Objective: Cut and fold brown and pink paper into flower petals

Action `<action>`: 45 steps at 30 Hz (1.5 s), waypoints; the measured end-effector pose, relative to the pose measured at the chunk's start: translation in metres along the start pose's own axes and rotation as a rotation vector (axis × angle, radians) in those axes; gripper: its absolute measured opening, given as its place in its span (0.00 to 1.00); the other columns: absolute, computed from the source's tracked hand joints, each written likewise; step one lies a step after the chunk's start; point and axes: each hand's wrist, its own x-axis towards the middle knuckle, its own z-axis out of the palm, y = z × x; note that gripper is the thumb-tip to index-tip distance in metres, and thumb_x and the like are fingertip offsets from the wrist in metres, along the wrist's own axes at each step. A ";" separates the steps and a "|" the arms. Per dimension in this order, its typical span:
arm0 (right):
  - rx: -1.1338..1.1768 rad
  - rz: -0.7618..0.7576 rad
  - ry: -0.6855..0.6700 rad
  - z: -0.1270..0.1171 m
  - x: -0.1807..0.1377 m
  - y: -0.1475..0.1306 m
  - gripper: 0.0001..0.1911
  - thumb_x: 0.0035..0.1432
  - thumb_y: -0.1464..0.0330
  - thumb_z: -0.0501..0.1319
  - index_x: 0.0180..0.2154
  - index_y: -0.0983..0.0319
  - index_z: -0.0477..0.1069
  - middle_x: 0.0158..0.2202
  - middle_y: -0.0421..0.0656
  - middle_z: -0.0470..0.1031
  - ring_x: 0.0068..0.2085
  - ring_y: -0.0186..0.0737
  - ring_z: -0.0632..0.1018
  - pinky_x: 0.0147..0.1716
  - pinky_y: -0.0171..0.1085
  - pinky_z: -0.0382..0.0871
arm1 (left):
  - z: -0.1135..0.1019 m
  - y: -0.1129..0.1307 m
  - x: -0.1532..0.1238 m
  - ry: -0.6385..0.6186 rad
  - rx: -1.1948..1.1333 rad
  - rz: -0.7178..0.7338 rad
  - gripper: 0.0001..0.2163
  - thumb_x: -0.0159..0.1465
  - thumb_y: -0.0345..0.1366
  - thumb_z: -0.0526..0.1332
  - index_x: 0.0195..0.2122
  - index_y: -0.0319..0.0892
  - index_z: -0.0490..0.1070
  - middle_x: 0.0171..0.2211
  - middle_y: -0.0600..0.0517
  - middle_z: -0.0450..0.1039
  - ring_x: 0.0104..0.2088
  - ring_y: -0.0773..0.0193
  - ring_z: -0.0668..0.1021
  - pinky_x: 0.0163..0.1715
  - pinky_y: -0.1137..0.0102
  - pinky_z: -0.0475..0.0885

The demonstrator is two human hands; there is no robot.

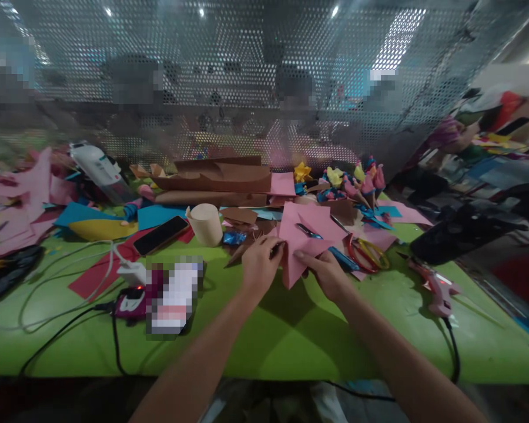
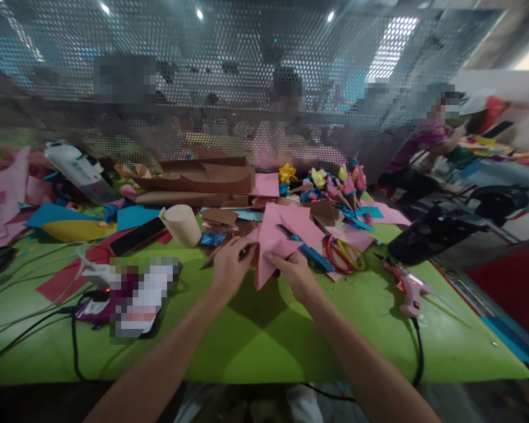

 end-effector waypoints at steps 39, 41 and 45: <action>0.106 -0.016 0.047 -0.001 0.006 0.006 0.21 0.32 0.55 0.79 0.28 0.59 0.80 0.30 0.43 0.83 0.34 0.47 0.81 0.36 0.42 0.75 | 0.006 -0.001 -0.006 0.031 0.126 0.147 0.08 0.67 0.29 0.60 0.43 0.45 0.78 0.40 0.50 0.80 0.38 0.60 0.80 0.40 0.68 0.70; 0.108 -0.003 0.045 0.001 0.005 0.004 0.22 0.31 0.55 0.79 0.29 0.59 0.80 0.31 0.43 0.83 0.35 0.48 0.82 0.37 0.43 0.76 | 0.006 0.000 -0.006 0.037 0.132 0.150 0.08 0.67 0.29 0.60 0.42 0.46 0.77 0.40 0.50 0.80 0.38 0.61 0.80 0.40 0.68 0.70; 0.091 -0.008 0.027 0.004 0.002 0.001 0.22 0.32 0.53 0.79 0.28 0.59 0.80 0.34 0.44 0.84 0.37 0.49 0.81 0.41 0.44 0.76 | 0.006 0.000 -0.006 0.046 0.093 0.146 0.08 0.67 0.30 0.60 0.42 0.46 0.78 0.40 0.50 0.80 0.38 0.61 0.80 0.41 0.68 0.71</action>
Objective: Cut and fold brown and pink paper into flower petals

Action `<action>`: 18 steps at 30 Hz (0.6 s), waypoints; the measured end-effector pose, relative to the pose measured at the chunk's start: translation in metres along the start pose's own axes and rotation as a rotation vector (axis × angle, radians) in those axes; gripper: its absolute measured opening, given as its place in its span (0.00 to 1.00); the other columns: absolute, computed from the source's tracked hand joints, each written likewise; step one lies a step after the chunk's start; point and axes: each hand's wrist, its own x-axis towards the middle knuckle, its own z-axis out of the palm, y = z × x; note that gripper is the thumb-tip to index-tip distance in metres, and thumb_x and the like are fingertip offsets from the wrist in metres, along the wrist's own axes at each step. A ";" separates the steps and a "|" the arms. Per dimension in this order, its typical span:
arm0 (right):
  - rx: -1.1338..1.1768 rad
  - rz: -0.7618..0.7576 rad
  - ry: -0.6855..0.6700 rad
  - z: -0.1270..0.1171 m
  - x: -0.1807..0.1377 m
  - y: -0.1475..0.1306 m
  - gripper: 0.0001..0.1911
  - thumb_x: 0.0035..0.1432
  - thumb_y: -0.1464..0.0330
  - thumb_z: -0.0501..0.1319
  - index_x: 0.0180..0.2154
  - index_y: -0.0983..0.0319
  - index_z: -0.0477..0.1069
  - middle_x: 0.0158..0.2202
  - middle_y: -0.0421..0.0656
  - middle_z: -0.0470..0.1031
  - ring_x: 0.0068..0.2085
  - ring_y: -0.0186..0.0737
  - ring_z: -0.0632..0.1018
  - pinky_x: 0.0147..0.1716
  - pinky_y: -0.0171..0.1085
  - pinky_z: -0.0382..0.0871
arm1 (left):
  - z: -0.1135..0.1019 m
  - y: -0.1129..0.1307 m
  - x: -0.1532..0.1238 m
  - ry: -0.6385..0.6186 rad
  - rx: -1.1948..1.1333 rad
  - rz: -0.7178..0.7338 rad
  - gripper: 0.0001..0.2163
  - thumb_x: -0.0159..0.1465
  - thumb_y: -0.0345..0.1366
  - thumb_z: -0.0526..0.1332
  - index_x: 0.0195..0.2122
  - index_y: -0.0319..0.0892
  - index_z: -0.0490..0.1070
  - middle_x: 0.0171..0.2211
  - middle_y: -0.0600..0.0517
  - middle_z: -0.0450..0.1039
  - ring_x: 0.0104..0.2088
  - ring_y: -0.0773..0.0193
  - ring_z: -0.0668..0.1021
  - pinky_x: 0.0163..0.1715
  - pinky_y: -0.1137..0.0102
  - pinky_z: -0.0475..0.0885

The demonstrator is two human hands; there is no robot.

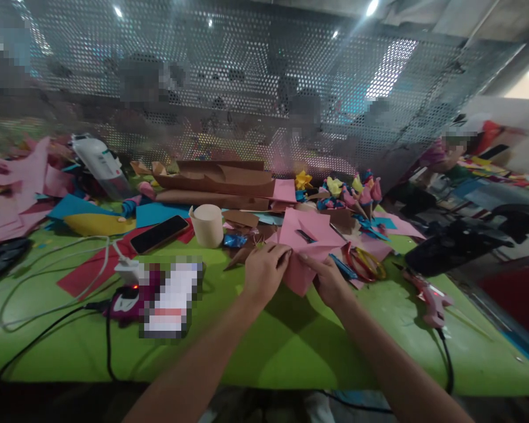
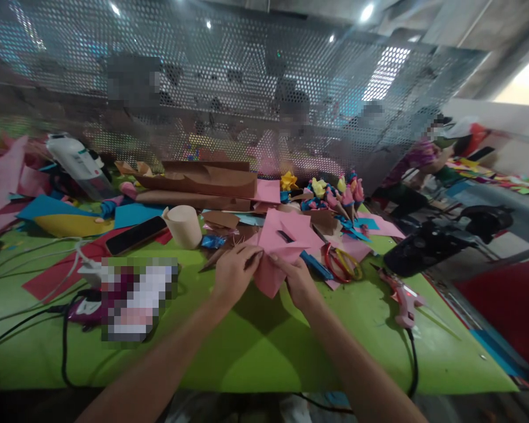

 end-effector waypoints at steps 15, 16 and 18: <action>-0.084 -0.049 0.012 -0.002 0.001 0.011 0.21 0.39 0.53 0.77 0.32 0.58 0.81 0.35 0.42 0.84 0.40 0.48 0.81 0.46 0.44 0.74 | 0.001 0.001 0.003 -0.033 -0.283 -0.169 0.11 0.64 0.25 0.60 0.43 0.42 0.78 0.43 0.47 0.81 0.44 0.57 0.81 0.47 0.64 0.75; -0.072 -0.044 0.015 -0.003 0.001 0.011 0.20 0.40 0.53 0.76 0.32 0.58 0.81 0.36 0.42 0.84 0.41 0.48 0.81 0.46 0.44 0.74 | 0.001 0.001 0.003 -0.038 -0.327 -0.168 0.12 0.63 0.25 0.60 0.44 0.42 0.78 0.43 0.47 0.81 0.45 0.57 0.81 0.48 0.64 0.75; -0.038 -0.032 0.015 -0.003 0.002 0.011 0.19 0.41 0.53 0.76 0.33 0.57 0.81 0.36 0.42 0.84 0.42 0.50 0.81 0.47 0.45 0.74 | 0.001 0.001 0.004 -0.050 -0.390 -0.173 0.14 0.62 0.24 0.60 0.46 0.43 0.78 0.45 0.47 0.81 0.46 0.57 0.81 0.49 0.63 0.74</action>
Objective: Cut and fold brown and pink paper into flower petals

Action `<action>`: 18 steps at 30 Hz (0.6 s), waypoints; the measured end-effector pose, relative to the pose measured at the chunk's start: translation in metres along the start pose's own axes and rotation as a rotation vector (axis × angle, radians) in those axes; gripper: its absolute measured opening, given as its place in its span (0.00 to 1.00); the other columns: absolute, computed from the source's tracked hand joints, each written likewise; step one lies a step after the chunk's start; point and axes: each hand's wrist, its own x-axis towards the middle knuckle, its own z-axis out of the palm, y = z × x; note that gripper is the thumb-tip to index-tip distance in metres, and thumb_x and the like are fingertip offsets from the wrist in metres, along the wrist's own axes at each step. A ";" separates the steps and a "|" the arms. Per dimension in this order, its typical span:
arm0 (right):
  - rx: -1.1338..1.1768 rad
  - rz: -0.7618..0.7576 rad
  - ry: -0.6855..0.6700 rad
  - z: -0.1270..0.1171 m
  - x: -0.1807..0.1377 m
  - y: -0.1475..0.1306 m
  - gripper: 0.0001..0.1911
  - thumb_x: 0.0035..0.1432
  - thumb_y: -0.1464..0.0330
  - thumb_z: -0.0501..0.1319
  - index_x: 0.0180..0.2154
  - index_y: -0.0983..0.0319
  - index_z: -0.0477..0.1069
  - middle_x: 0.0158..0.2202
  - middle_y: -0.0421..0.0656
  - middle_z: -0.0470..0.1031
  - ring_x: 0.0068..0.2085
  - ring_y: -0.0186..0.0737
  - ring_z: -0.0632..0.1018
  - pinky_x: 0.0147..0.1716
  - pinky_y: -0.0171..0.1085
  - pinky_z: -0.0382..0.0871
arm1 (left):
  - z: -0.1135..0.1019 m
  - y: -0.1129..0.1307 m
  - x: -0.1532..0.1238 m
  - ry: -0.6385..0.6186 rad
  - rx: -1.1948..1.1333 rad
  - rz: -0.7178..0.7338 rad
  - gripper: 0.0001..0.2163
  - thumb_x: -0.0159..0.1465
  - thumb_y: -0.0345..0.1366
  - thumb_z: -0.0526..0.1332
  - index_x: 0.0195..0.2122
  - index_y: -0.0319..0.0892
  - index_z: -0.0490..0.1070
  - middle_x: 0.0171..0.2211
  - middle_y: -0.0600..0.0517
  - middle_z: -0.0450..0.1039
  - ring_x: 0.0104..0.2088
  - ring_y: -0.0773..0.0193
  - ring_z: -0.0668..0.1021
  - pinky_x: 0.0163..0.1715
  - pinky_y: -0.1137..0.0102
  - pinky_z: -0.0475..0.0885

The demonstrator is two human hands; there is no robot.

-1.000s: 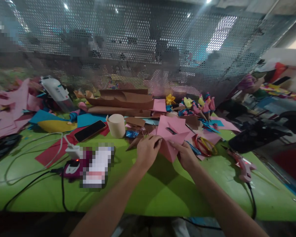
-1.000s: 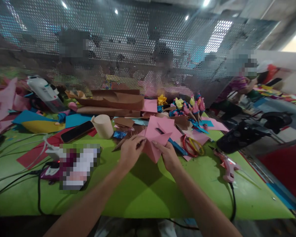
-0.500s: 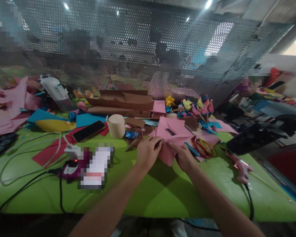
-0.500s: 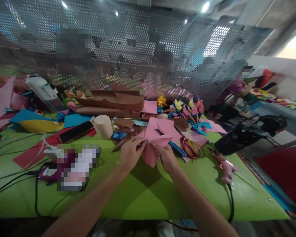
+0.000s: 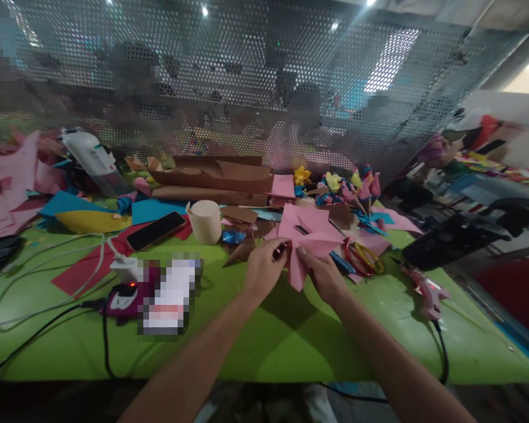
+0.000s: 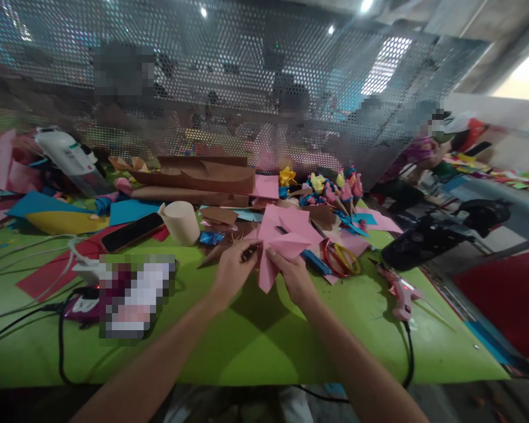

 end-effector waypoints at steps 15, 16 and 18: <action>0.047 0.028 -0.028 0.004 -0.006 -0.003 0.23 0.33 0.58 0.79 0.33 0.60 0.79 0.33 0.42 0.83 0.36 0.46 0.81 0.36 0.40 0.75 | -0.001 0.006 0.000 0.045 -0.007 -0.043 0.19 0.59 0.18 0.59 0.47 0.43 0.77 0.47 0.46 0.79 0.50 0.55 0.79 0.53 0.60 0.73; 0.050 0.023 -0.024 0.004 -0.006 -0.003 0.22 0.34 0.59 0.79 0.33 0.60 0.79 0.33 0.42 0.83 0.35 0.44 0.81 0.36 0.39 0.75 | -0.001 0.006 0.000 0.048 -0.011 -0.041 0.19 0.58 0.18 0.60 0.47 0.43 0.77 0.48 0.46 0.79 0.50 0.55 0.79 0.53 0.60 0.73; 0.054 0.011 -0.005 0.002 -0.005 -0.001 0.22 0.34 0.59 0.79 0.32 0.60 0.79 0.32 0.41 0.82 0.33 0.43 0.80 0.35 0.39 0.75 | 0.000 0.006 0.000 0.052 -0.049 -0.051 0.19 0.58 0.19 0.60 0.48 0.43 0.77 0.48 0.46 0.79 0.50 0.55 0.79 0.53 0.60 0.73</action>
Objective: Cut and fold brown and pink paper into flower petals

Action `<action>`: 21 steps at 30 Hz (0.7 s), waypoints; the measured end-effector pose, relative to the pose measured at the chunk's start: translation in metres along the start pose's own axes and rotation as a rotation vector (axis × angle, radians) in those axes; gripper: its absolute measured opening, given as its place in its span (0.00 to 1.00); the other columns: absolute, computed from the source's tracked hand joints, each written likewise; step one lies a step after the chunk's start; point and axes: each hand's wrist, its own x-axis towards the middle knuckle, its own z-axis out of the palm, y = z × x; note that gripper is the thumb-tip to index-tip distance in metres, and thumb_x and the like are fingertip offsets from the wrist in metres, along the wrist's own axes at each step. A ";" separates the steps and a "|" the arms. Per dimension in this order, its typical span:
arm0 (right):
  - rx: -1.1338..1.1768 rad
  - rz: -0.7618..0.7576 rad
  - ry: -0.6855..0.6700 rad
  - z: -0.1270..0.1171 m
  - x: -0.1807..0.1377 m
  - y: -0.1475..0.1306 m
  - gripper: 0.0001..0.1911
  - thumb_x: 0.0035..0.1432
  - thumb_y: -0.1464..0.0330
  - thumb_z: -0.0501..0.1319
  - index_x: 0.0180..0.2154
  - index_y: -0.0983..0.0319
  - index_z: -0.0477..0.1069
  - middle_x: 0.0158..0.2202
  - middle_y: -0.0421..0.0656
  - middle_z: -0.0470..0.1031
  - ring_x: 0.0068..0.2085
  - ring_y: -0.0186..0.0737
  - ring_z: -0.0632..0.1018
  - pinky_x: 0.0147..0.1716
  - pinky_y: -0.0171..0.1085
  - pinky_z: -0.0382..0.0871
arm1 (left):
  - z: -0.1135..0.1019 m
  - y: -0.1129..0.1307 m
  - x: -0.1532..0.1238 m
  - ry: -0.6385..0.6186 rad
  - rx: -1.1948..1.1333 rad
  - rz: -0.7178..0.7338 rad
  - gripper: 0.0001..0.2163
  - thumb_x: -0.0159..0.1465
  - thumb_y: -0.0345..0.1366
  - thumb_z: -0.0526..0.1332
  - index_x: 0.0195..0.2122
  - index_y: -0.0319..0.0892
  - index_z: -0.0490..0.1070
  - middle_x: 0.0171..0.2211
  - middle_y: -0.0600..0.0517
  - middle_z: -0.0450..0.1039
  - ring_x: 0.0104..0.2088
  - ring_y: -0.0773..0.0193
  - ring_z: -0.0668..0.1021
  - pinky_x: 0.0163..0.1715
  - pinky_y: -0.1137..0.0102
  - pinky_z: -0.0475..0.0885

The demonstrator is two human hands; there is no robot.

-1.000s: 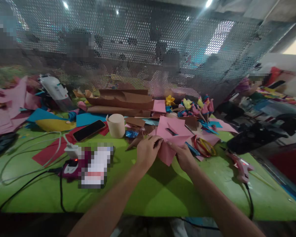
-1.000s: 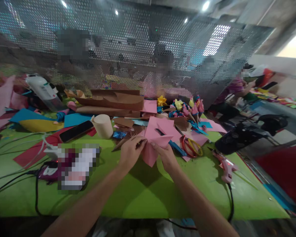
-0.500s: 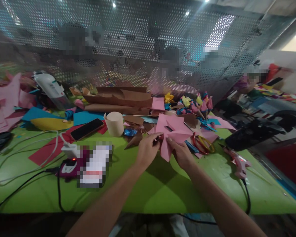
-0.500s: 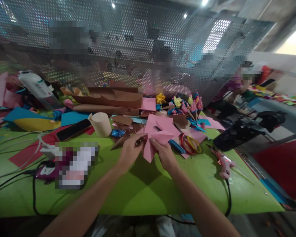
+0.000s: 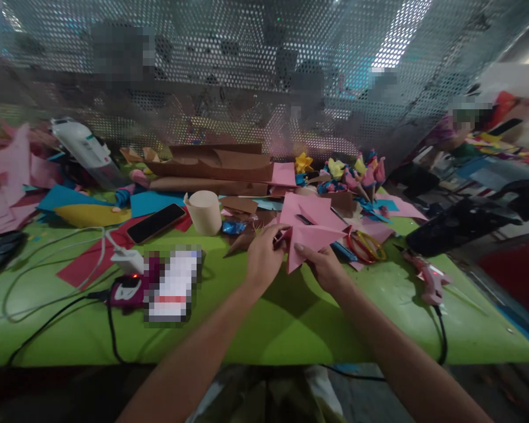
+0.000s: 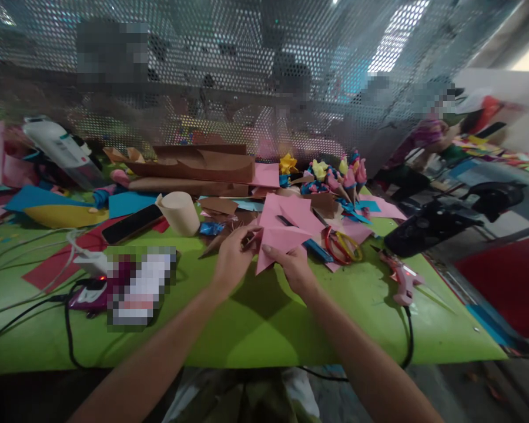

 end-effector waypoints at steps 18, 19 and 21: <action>-0.019 -0.097 0.099 0.002 0.005 -0.007 0.21 0.35 0.56 0.78 0.27 0.60 0.75 0.23 0.37 0.76 0.24 0.35 0.72 0.22 0.35 0.69 | 0.000 -0.006 0.004 -0.233 -0.573 -0.306 0.13 0.62 0.32 0.62 0.46 0.43 0.81 0.45 0.47 0.82 0.47 0.57 0.80 0.52 0.60 0.74; -0.027 -0.100 0.098 0.002 0.005 -0.007 0.21 0.35 0.55 0.77 0.28 0.60 0.75 0.23 0.37 0.76 0.24 0.35 0.72 0.22 0.35 0.69 | -0.001 -0.006 0.004 -0.247 -0.582 -0.321 0.13 0.62 0.33 0.62 0.47 0.43 0.81 0.46 0.47 0.82 0.47 0.57 0.80 0.52 0.59 0.73; -0.047 -0.110 0.097 0.001 0.005 -0.007 0.22 0.36 0.54 0.77 0.28 0.60 0.75 0.24 0.37 0.76 0.24 0.36 0.72 0.22 0.36 0.70 | -0.002 -0.006 0.005 -0.267 -0.590 -0.341 0.14 0.62 0.33 0.62 0.48 0.44 0.80 0.46 0.48 0.82 0.47 0.58 0.80 0.53 0.59 0.73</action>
